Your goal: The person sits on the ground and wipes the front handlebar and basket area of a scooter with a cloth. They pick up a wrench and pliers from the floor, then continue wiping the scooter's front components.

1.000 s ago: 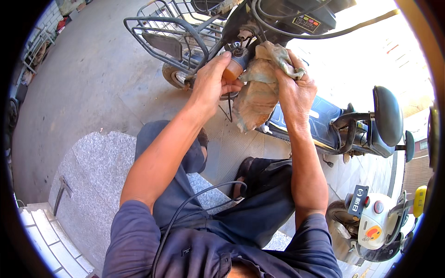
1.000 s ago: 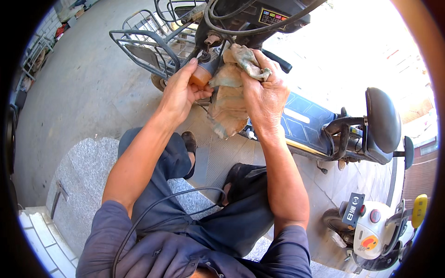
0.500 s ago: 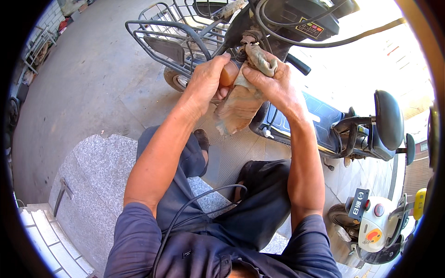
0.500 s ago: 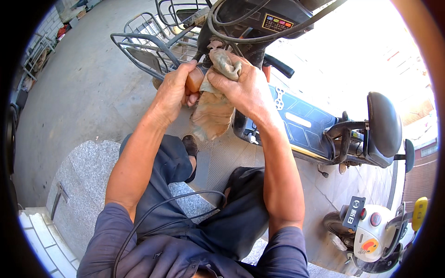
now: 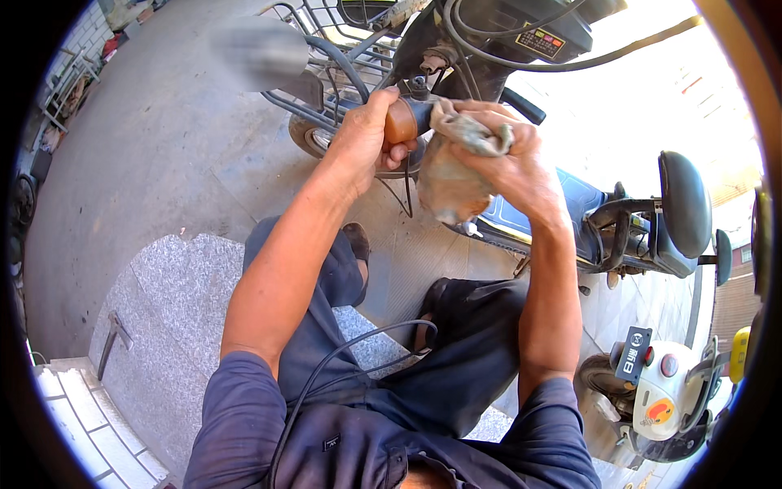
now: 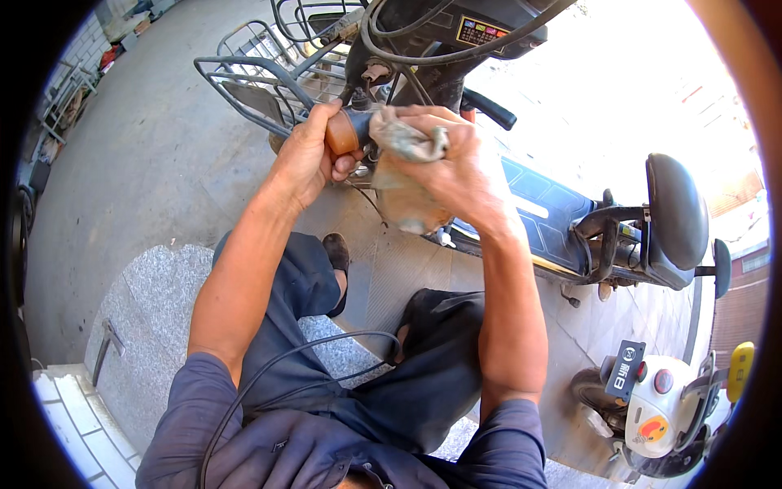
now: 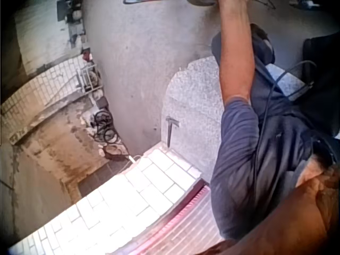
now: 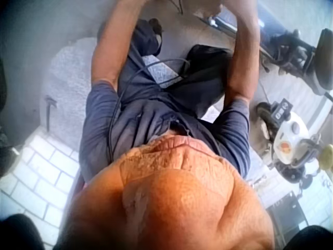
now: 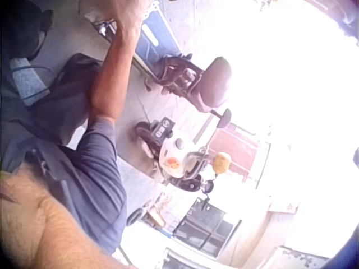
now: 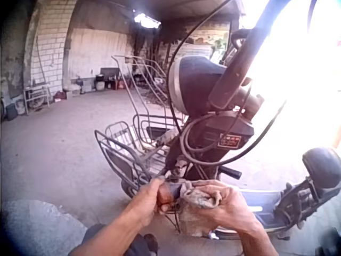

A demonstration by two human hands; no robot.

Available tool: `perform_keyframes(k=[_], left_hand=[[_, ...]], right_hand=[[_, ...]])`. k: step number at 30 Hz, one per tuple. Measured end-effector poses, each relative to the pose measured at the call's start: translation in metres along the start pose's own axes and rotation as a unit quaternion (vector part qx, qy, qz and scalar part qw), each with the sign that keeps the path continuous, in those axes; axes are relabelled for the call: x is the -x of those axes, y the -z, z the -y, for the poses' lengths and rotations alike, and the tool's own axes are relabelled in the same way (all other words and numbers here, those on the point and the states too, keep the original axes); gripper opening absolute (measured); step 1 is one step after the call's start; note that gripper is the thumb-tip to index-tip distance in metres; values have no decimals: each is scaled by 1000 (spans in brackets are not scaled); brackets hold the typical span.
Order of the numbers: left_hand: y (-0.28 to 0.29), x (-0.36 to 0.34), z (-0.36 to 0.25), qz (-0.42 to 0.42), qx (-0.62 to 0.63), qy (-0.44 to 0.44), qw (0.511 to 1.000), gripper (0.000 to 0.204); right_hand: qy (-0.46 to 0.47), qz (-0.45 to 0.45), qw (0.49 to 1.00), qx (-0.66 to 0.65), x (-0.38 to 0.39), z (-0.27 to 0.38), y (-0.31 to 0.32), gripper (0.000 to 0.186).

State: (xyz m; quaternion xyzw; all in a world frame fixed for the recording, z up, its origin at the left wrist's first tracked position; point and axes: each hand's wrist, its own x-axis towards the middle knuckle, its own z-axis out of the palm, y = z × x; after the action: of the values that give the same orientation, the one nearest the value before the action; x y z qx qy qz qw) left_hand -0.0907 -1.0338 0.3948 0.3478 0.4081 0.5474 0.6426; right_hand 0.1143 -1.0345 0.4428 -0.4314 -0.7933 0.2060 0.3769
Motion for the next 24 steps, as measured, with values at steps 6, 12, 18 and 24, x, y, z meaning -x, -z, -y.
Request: perform_keyframes(k=[6,12,18,24], left_hand=[[1,-2,4,-8,-7,17,1000,50],[-1,-4,2,-13,-7,17,1000,49],[0,4,11,-22,-31,22,999,60],[0,27,29,-86,-96,-14,992,74]], right_hand=[[-107,-100,985,-90,3,2,7,32],[33,-45,998,39,-5,7,-14,31],[-31,-82,995,40,9,8,2,38],[-85,-184,978,-43,12,0,-1,45]])
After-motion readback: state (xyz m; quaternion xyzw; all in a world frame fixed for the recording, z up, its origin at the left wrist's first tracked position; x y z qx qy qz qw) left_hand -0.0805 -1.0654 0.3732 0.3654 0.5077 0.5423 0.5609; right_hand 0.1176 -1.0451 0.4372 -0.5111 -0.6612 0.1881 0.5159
